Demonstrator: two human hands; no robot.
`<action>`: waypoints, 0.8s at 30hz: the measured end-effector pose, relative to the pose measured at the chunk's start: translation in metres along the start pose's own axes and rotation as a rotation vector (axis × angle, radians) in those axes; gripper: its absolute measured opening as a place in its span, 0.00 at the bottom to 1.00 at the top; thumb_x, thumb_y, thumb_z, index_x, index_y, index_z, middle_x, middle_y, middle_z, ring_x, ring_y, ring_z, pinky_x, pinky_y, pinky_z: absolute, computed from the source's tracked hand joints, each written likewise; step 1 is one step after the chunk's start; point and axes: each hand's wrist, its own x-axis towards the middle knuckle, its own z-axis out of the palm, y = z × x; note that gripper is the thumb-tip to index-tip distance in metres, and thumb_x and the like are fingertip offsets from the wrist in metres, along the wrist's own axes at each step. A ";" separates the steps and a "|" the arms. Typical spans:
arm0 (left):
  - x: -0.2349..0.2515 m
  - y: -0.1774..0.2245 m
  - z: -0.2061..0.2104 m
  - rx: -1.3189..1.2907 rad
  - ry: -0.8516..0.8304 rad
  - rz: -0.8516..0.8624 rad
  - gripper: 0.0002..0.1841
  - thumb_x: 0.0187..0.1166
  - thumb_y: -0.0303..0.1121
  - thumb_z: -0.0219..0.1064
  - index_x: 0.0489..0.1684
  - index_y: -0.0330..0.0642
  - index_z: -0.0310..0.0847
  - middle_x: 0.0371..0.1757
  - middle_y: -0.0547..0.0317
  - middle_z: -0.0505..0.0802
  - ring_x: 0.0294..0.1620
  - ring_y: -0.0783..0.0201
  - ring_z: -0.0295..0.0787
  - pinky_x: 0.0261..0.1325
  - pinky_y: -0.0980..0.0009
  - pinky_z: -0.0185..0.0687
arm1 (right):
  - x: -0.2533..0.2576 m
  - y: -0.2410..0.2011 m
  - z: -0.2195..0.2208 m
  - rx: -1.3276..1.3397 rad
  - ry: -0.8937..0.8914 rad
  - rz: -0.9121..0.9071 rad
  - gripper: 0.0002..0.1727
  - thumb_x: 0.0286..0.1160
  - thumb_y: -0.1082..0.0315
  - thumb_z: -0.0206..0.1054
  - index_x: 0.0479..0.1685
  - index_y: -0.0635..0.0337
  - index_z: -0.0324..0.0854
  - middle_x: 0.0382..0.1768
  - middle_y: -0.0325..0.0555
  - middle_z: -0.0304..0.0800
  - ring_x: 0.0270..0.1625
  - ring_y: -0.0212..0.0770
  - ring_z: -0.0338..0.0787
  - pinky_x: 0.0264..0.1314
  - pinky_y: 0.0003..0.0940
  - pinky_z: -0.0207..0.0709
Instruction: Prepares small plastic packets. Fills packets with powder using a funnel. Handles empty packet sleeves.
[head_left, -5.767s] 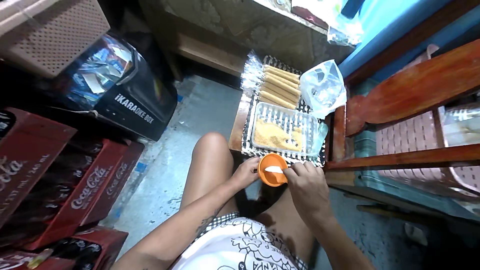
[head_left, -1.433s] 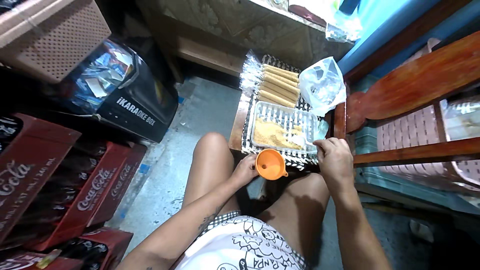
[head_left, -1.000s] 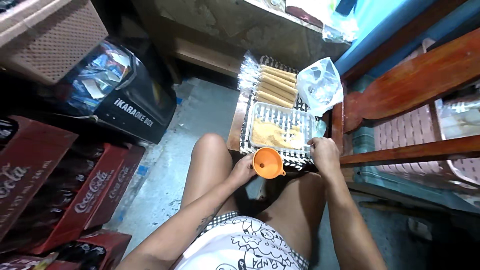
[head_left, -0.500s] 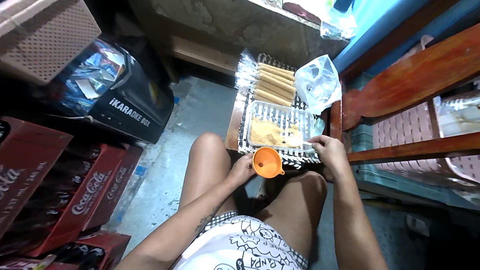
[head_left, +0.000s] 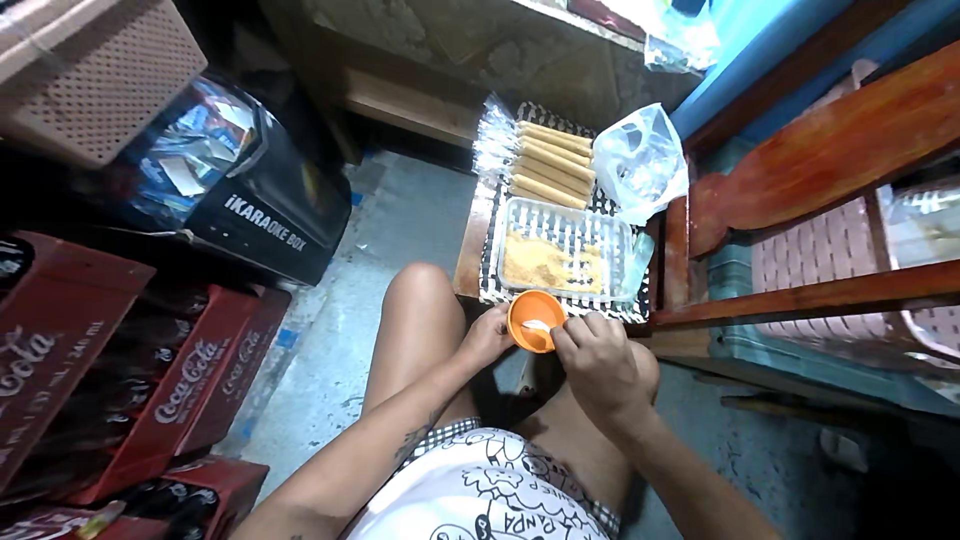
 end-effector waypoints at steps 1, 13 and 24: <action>0.000 0.000 0.000 -0.003 -0.002 0.002 0.09 0.71 0.25 0.74 0.41 0.26 0.91 0.48 0.38 0.92 0.55 0.49 0.90 0.65 0.52 0.81 | 0.000 -0.001 -0.003 -0.027 0.030 -0.019 0.06 0.66 0.83 0.69 0.28 0.65 0.89 0.24 0.51 0.84 0.31 0.52 0.86 0.32 0.43 0.73; -0.002 0.021 -0.010 -0.065 -0.024 -0.058 0.11 0.70 0.23 0.75 0.46 0.25 0.89 0.52 0.40 0.92 0.58 0.57 0.88 0.68 0.60 0.79 | 0.003 0.093 0.019 0.256 -0.265 0.629 0.15 0.77 0.84 0.60 0.55 0.67 0.89 0.57 0.67 0.87 0.65 0.72 0.82 0.66 0.69 0.74; 0.036 0.183 -0.052 -0.207 -0.090 0.096 0.08 0.66 0.19 0.75 0.40 0.37 0.89 0.42 0.67 0.91 0.45 0.82 0.88 0.52 0.81 0.87 | -0.001 0.111 -0.006 0.362 0.044 0.628 0.16 0.82 0.76 0.62 0.62 0.67 0.87 0.69 0.64 0.85 0.75 0.70 0.79 0.76 0.70 0.67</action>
